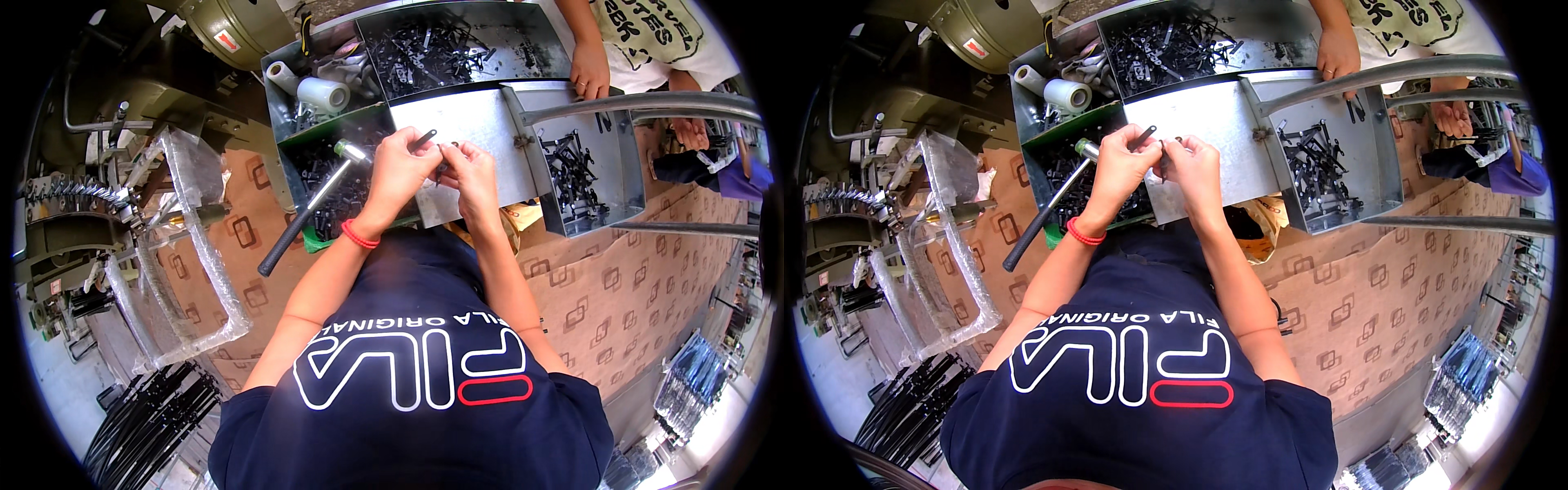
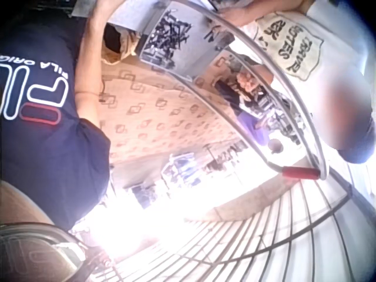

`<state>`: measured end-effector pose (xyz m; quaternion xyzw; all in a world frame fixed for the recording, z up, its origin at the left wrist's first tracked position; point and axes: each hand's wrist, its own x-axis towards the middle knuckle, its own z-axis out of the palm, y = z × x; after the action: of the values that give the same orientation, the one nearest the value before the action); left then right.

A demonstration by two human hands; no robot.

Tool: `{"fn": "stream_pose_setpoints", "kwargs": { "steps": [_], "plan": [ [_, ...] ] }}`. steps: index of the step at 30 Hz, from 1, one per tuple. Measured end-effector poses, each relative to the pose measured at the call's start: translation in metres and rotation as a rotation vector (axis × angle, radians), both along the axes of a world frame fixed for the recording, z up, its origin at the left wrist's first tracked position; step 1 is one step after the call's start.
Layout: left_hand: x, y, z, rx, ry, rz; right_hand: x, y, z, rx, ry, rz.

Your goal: The person picks small black metal hardware pieces from a tray and assembles them by hand, inserting pins or fasteners into brackets. The assembled units are placed into a separate metal bin on the workstation. The process is repetitive and performed one at a time.

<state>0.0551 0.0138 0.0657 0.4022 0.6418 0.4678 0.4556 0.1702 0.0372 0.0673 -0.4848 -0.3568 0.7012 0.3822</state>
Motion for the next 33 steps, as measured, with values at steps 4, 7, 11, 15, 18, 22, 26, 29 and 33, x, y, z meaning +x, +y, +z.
{"fn": "stream_pose_setpoints", "kwargs": {
  "steps": [4,7,11,15,18,22,26,29,33],
  "plan": [
    [-0.004,0.004,-0.015,0.037,0.044,-0.038,0.001,0.003,-0.007,0.079,-0.037,0.032],
    [-0.011,0.005,-0.016,0.035,0.032,-0.114,0.004,0.007,-0.011,0.078,-0.059,0.124],
    [-0.020,0.009,-0.021,0.053,-0.020,-0.186,0.005,0.007,-0.007,0.035,-0.086,0.203],
    [-0.018,0.006,0.003,-0.073,0.093,-0.160,0.006,0.010,-0.009,0.009,-0.085,0.243],
    [-0.007,0.004,0.006,-0.029,0.192,-0.052,0.004,0.011,-0.015,0.008,-0.115,0.226],
    [0.001,0.005,0.005,0.212,0.316,0.098,0.001,0.012,-0.011,0.015,-0.094,0.024],
    [-0.014,0.010,0.011,0.272,0.204,0.246,0.027,0.027,-0.015,-0.196,0.154,-0.116],
    [-0.029,0.013,0.001,0.198,-0.040,0.216,0.036,0.029,-0.011,-0.301,0.321,-0.160],
    [-0.025,0.012,0.006,0.066,-0.369,0.073,0.034,0.023,-0.003,-0.181,0.268,-0.127]
  ]
}}
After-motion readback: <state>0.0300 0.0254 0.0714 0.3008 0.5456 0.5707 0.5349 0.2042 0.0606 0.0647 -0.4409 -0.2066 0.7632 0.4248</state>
